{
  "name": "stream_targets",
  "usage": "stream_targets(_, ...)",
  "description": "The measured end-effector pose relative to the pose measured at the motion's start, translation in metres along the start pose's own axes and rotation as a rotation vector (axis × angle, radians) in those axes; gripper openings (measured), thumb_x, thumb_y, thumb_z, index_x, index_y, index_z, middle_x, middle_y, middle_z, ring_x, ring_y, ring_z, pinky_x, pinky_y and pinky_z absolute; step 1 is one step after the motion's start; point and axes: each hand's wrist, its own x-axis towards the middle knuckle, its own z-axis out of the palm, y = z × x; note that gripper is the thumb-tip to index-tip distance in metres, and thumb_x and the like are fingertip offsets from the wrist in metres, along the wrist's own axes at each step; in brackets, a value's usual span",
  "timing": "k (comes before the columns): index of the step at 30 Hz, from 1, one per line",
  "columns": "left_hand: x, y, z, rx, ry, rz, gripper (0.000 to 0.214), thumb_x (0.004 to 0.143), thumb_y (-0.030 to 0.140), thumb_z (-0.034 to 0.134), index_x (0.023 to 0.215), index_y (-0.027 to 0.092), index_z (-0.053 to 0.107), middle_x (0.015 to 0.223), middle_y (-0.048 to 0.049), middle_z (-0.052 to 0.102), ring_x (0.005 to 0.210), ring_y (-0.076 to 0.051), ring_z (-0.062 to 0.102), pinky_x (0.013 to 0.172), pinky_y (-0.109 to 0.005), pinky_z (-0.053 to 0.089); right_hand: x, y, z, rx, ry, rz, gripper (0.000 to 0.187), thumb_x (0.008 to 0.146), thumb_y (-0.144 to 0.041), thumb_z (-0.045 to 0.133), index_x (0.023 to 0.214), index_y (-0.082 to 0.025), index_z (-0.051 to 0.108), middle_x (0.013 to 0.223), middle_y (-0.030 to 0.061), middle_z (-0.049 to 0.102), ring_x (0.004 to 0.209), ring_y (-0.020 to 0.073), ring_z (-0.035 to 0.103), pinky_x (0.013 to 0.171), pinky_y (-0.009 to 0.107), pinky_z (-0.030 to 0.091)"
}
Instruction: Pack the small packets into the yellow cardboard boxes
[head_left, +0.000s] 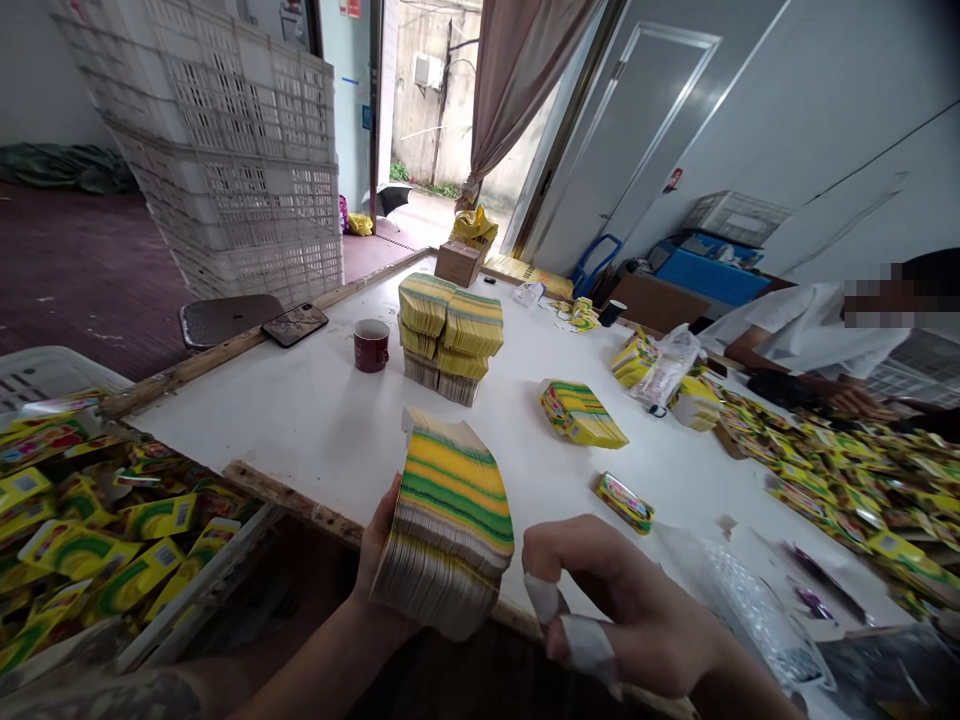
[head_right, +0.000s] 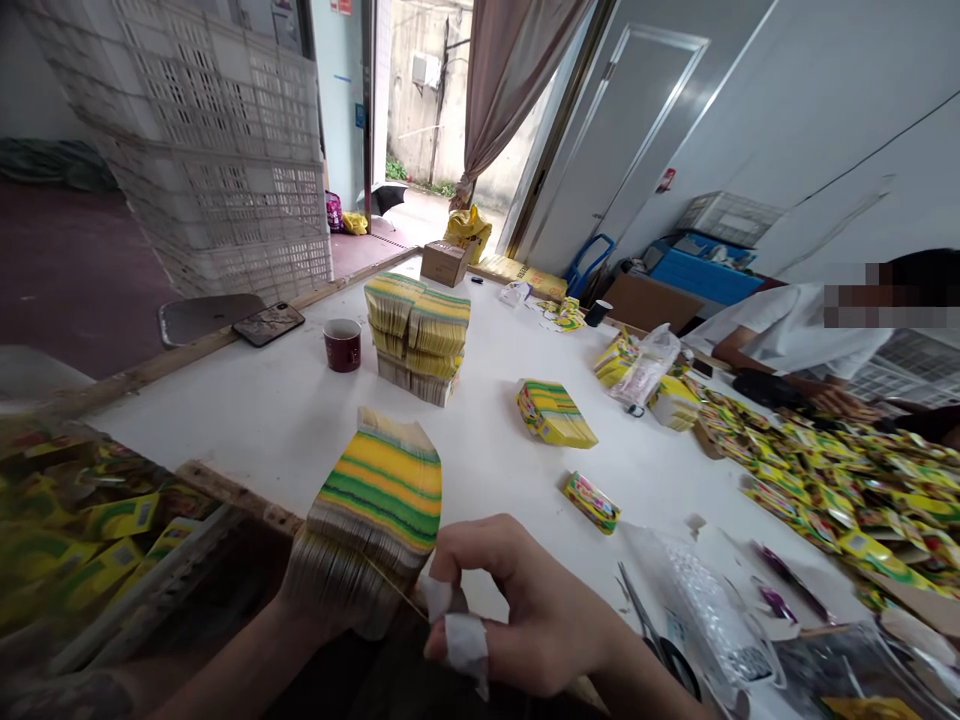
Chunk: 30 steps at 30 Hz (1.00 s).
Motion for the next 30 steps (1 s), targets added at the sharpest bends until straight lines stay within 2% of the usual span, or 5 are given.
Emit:
stream_targets(6,0.000,0.005,-0.001,-0.082,-0.019,-0.002,0.049,0.090,0.053,0.043,0.107,0.013,0.067,0.101,-0.0097,0.072,0.093,-0.026,0.066,0.084,-0.036,0.052,0.003,-0.015,0.001,-0.394,-0.007,0.270,0.016,0.084,-0.034,0.057,0.086,-0.018,0.062,0.056,-0.0054,0.047,0.051,0.0086,0.040,0.047,0.019,0.030)
stream_targets(12,0.002,0.003,-0.003,-0.047,0.190,-0.035,0.047,0.090,0.047,0.048,0.114,0.009,0.062,0.102,-0.0126,0.072,0.101,-0.029,0.065,0.092,-0.039,0.049,0.004,-0.012,-0.001,-0.113,-0.125,0.025,0.017,0.083,-0.030,0.061,0.074,-0.015,0.062,0.066,0.0015,0.063,0.061,0.0093,0.052,0.061,0.020,0.041)
stream_targets(17,0.002,0.006,-0.005,0.035,0.266,0.021,0.044,0.088,0.044,0.053,0.114,0.009,0.061,0.102,-0.0139,0.072,0.099,-0.030,0.066,0.091,-0.040,0.051,0.003,-0.005,-0.001,0.168,-0.057,0.125,0.025,0.077,-0.037,0.066,0.071,-0.015,0.056,0.066,-0.0005,0.054,0.061,0.0095,0.047,0.056,0.020,0.037)
stream_targets(22,0.002,0.009,0.000,0.078,0.283,0.034,0.039,0.088,0.038,0.053,0.108,0.007,0.063,0.096,-0.0146,0.073,0.089,-0.028,0.069,0.083,-0.037,0.055,0.009,-0.006,0.003,-0.317,-0.031,0.371,0.012,0.080,-0.029,0.064,0.082,-0.019,0.058,0.058,-0.0076,0.044,0.054,0.0073,0.035,0.049,0.019,0.026)
stream_targets(30,0.001,0.011,-0.002,0.065,0.317,0.008,0.035,0.085,0.036,0.059,0.104,0.009,0.065,0.085,-0.0123,0.075,0.087,-0.029,0.071,0.086,-0.039,0.055,0.013,-0.016,0.008,-0.201,-0.142,-0.034,0.016,0.088,-0.021,0.052,0.080,-0.016,0.065,0.074,0.0037,0.069,0.069,0.0092,0.061,0.067,0.017,0.045)
